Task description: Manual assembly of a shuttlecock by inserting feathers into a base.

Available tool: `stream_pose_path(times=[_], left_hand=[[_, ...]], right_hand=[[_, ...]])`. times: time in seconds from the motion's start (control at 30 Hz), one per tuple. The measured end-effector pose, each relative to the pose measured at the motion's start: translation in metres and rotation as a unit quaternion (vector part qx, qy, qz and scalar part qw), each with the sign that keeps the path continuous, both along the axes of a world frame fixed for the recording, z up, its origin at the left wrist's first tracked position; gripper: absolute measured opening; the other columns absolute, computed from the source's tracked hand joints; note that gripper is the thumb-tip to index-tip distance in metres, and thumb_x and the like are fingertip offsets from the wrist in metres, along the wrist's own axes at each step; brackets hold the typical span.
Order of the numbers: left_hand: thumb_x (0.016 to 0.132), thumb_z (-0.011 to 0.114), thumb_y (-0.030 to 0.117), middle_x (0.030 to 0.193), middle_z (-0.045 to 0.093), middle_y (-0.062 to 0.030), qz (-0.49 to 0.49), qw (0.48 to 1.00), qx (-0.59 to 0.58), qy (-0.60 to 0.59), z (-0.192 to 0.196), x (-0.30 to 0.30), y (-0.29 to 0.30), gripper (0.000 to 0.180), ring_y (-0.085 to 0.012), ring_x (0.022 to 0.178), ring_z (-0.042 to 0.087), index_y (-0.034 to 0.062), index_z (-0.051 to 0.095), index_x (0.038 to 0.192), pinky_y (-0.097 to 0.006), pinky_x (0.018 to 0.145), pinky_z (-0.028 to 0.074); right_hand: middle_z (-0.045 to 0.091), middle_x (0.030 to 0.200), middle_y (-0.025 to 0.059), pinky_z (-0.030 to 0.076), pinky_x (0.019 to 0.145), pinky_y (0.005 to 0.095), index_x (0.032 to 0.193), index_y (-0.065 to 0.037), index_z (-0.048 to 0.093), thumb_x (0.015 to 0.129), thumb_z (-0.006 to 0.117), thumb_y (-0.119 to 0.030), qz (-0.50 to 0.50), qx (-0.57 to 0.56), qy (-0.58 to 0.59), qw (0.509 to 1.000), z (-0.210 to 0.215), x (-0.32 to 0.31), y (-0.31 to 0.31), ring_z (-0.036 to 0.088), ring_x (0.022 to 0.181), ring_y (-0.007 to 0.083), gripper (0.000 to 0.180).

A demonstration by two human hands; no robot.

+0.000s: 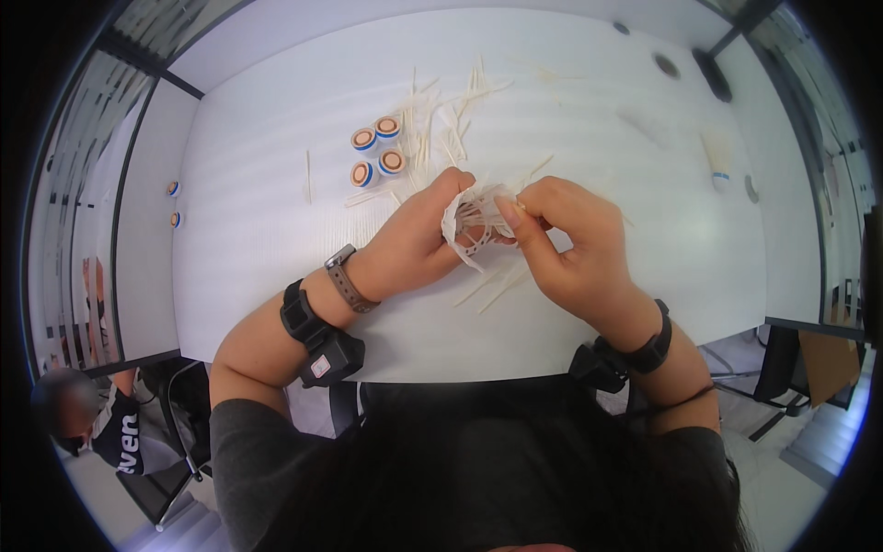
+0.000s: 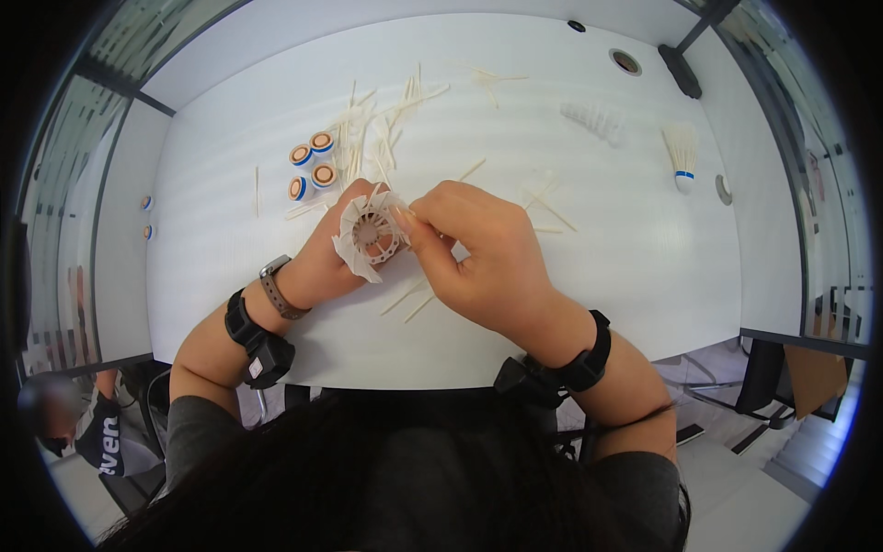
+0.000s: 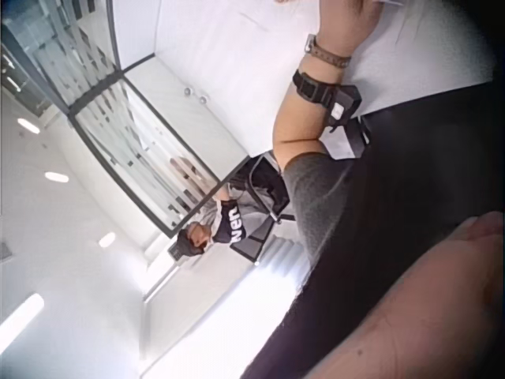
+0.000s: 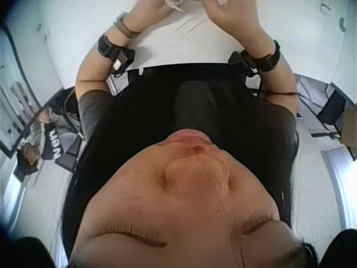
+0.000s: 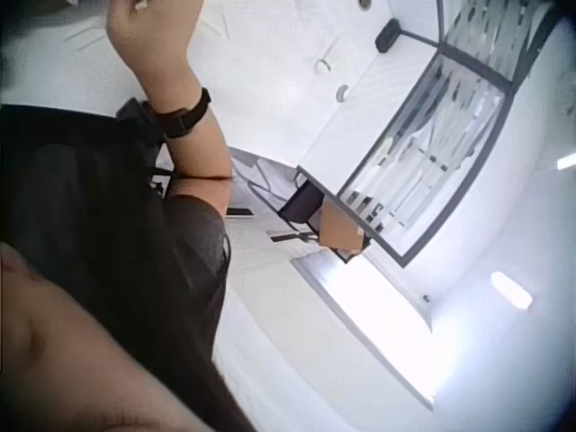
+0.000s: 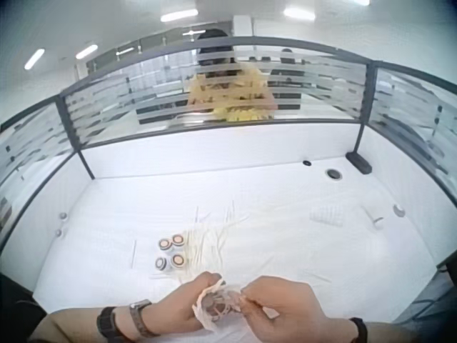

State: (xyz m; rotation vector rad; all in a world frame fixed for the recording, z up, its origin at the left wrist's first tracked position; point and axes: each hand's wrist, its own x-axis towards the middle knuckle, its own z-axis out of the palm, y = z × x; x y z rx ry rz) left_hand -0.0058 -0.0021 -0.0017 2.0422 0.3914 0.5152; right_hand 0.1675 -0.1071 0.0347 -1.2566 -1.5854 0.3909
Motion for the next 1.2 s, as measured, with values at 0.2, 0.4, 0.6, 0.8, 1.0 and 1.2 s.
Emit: stream_pose_path(times=[0.2, 0.4, 0.6, 0.8, 1.0, 1.2], left_hand=[[0.084, 0.065, 0.009, 0.091, 0.051, -0.0045, 0.002, 1.000, -0.001, 0.009, -0.002, -0.001, 0.000, 0.027, -0.0119, 0.079, 0.048, 0.0033, 0.046, 0.102, -0.027, 0.071, 0.043], [0.083, 0.065, 0.008, 0.093, 0.050, -0.0048, 0.007, 0.999, 0.032, 0.014, -0.002, -0.001, 0.000, 0.029, -0.0122, 0.079, 0.049, 0.0032, 0.047, 0.104, -0.027, 0.071, 0.043], [0.084, 0.066, 0.011, 0.093, 0.053, -0.0047, 0.014, 0.999, 0.042, -0.008, -0.006, 0.000, 0.003, 0.031, -0.0120, 0.081, 0.051, 0.0042, 0.047, 0.108, -0.027, 0.072, 0.044], [0.082, 0.074, 0.013, 0.096, 0.056, -0.0122, -0.004, 0.998, -0.024, -0.062, -0.002, 0.003, -0.002, 0.036, -0.0231, 0.081, 0.057, 0.0034, 0.048, 0.106, -0.033, 0.071, 0.047], [0.082, 0.076, 0.011, 0.101, 0.056, -0.0065, 0.026, 0.993, -0.015, -0.118, -0.004, 0.010, -0.006, 0.049, -0.0120, 0.086, 0.057, 0.0055, 0.042, 0.116, -0.028, 0.075, 0.048], [0.086, 0.069, 0.011, 0.121, 0.048, -0.0125, 0.058, 0.986, -0.063, -0.140, 0.002, 0.006, -0.005, 0.068, -0.0138, 0.105, 0.050, 0.0040, 0.021, 0.134, -0.029, 0.081, 0.046]], right_hand=[[0.059, 0.068, 0.0099, 0.043, 0.051, 0.0294, 0.078, 0.002, 0.061, 0.083, 0.065, 0.001, -0.001, 0.010, -0.002, 1.000, 0.000, -0.001, 0.000, 0.055, 0.055, 0.0197, 0.006], [0.058, 0.068, 0.0105, 0.043, 0.051, 0.0302, 0.078, 0.002, 0.062, 0.083, 0.065, 0.002, -0.002, 0.015, -0.012, 1.000, 0.001, 0.000, -0.001, 0.054, 0.055, 0.0213, 0.005], [0.060, 0.068, 0.0099, 0.044, 0.052, 0.0286, 0.078, 0.001, 0.062, 0.083, 0.066, 0.001, -0.004, 0.010, -0.008, 1.000, 0.001, 0.000, 0.000, 0.057, 0.057, 0.0201, 0.006], [0.063, 0.070, 0.0092, 0.047, 0.055, 0.0267, 0.077, 0.000, 0.063, 0.082, 0.068, -0.001, -0.028, 0.046, -0.025, 0.998, 0.006, 0.003, 0.002, 0.060, 0.059, 0.0182, 0.007], [0.066, 0.080, 0.0103, 0.048, 0.065, 0.0262, 0.086, 0.003, 0.065, 0.092, 0.057, -0.011, -0.031, 0.014, 0.032, 0.999, 0.008, 0.019, 0.000, 0.062, 0.070, 0.0166, 0.017], [0.068, 0.098, 0.0093, 0.049, 0.070, 0.0278, 0.097, 0.000, 0.064, 0.100, 0.046, -0.024, -0.042, -0.060, 0.118, 0.990, 0.009, 0.017, 0.003, 0.063, 0.088, 0.0169, 0.030]])
